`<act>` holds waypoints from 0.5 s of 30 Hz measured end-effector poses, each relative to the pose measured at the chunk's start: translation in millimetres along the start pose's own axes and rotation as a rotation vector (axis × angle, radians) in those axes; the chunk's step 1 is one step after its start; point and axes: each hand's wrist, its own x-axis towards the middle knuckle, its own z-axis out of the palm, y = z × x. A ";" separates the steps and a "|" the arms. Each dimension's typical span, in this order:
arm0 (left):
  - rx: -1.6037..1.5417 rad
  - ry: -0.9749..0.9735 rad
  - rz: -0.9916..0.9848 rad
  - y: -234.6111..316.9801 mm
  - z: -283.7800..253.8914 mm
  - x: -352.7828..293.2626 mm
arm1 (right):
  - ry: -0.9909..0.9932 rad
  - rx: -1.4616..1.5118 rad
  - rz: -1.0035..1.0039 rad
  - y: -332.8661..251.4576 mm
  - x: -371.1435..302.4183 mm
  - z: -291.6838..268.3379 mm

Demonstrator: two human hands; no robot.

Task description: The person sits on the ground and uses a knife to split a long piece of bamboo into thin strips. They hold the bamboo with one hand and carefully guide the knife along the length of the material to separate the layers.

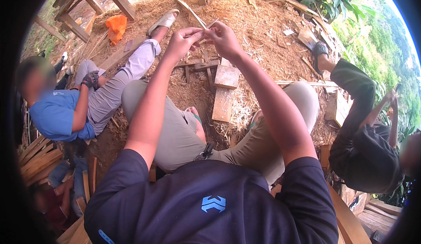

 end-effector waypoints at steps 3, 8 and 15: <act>0.005 -0.001 0.023 -8.8 0.4 4.5 | 0.021 -0.031 -0.037 3.0 -0.1 -0.2; 0.067 0.011 0.079 -17.1 -0.8 7.8 | 0.057 -0.172 -0.075 1.9 -0.9 -2.1; 0.147 0.025 0.121 -9.2 -2.2 2.0 | 0.023 -0.298 -0.116 7.7 2.4 -6.8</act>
